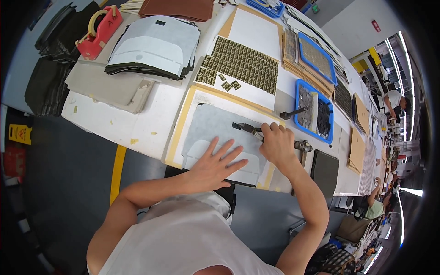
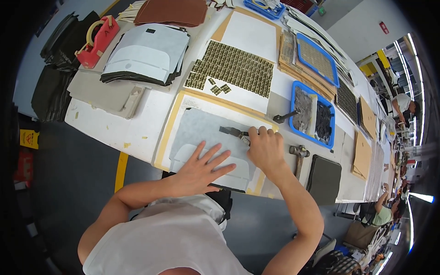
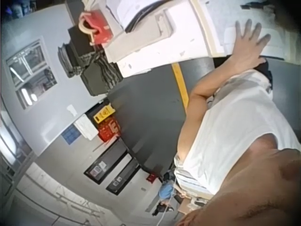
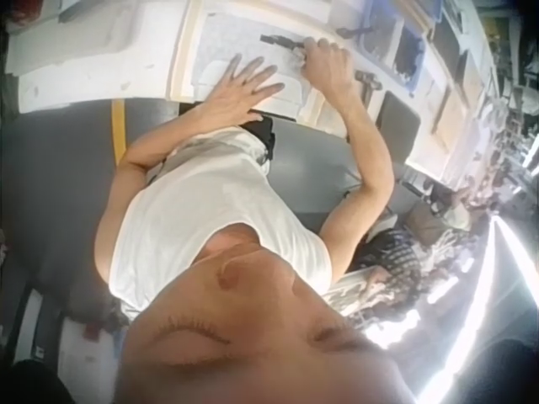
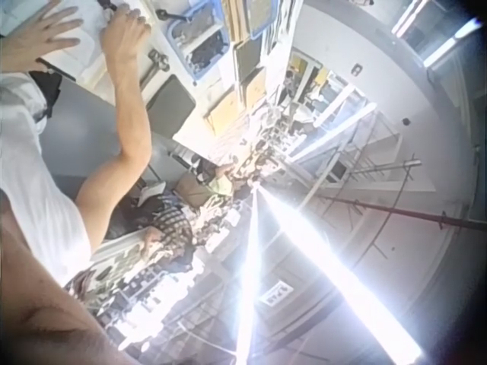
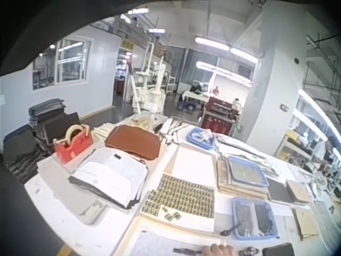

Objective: Attaching metal logo or hardware to leather panel using alignment paper and a hammer.

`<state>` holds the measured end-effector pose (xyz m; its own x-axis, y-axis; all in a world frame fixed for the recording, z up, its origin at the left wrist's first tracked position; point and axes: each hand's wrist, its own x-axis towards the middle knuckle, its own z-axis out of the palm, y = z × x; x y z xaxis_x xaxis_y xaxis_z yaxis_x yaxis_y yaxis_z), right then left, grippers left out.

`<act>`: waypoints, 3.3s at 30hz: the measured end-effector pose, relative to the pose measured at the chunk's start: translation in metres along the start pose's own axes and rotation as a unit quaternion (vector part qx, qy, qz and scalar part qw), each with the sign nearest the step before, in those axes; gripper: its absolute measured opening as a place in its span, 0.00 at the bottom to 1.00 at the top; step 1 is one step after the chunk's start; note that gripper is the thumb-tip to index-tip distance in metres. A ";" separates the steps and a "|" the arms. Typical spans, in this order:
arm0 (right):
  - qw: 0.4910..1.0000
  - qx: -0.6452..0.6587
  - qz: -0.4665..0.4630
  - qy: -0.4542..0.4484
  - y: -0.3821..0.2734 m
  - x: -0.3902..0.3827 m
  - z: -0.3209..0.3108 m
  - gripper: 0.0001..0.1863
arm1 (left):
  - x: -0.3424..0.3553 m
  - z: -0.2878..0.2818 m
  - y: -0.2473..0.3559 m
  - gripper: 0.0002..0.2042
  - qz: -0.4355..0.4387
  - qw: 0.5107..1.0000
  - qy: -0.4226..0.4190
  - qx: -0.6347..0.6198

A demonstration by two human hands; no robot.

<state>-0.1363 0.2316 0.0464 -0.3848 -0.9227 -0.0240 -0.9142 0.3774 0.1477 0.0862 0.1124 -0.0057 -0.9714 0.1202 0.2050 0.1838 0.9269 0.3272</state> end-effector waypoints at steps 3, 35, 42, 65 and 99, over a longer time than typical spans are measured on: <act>0.998 -0.030 -0.022 0.048 -0.006 0.005 -0.010 0.14 | 0.001 -0.003 0.001 0.46 -0.007 1.000 -0.013 -0.003; 0.918 0.193 0.338 0.076 0.027 -0.124 0.012 0.19 | 0.004 -0.012 0.001 0.41 -0.004 0.998 -0.011 -0.056; 0.941 0.167 0.239 0.174 0.011 -0.147 0.033 0.26 | 0.007 -0.078 0.006 0.19 0.021 0.996 0.069 -0.044; 0.479 0.865 0.050 0.144 -0.102 -0.123 -0.049 0.09 | 0.097 -0.103 -0.053 0.15 -0.133 0.932 0.053 -0.333; 0.514 0.850 0.029 0.113 -0.103 -0.104 -0.077 0.15 | 0.076 -0.053 -0.014 0.21 -0.107 0.896 -0.142 -0.407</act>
<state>0.0082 0.2828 0.1101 -0.5693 -0.8187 0.0756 0.2339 -0.2495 -0.9397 0.0175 0.0894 0.0543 -0.9754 0.1637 -0.1475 -0.0739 0.3878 0.9188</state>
